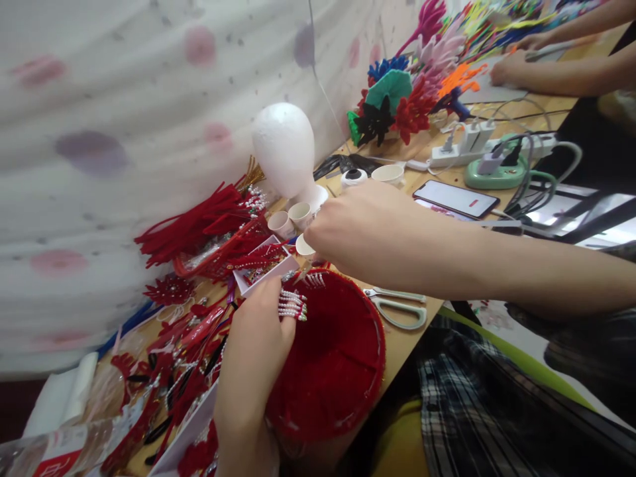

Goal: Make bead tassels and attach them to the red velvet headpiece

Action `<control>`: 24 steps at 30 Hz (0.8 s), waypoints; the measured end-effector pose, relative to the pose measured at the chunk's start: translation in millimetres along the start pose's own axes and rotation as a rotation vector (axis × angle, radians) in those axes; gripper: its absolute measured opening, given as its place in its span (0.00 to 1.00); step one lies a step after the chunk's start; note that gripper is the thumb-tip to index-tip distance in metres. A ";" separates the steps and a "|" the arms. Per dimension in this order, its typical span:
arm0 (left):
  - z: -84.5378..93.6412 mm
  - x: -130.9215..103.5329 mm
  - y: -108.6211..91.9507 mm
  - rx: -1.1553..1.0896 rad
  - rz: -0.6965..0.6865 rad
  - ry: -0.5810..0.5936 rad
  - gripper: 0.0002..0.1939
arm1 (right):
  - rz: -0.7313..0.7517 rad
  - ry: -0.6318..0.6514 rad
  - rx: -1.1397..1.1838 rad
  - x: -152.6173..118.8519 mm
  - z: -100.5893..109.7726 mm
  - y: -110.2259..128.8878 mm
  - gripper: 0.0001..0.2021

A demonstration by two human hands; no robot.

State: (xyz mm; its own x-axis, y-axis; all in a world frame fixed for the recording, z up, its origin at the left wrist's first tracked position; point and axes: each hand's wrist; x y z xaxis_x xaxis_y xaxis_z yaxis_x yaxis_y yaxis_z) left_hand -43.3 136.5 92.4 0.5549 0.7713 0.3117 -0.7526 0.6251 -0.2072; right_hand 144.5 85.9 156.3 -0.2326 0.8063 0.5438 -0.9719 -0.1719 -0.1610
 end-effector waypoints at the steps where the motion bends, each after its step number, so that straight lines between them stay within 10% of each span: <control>1: 0.7 -0.6 -2.0 -0.023 0.002 -0.002 0.20 | 0.024 0.056 -0.023 0.1 0.5 -0.1 0.11; 24: -2.0 -0.8 -1.0 -0.071 0.038 -0.023 0.30 | 0.150 0.241 -0.100 5.1 -2.5 -3.4 0.10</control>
State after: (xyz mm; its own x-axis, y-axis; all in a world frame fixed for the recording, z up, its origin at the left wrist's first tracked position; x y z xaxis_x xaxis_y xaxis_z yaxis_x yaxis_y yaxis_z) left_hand -42.2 135.4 90.5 0.5174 0.7924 0.3231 -0.7457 0.6027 -0.2839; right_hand 146.7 92.0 157.5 -0.3467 0.8893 0.2982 -0.9159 -0.2525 -0.3120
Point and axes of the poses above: each hand's wrist, its own x-axis towards the middle knuckle, its own z-axis out of the back of the hand, y = z × x, and after that the axes turned 13 degrees about -y, right-handed
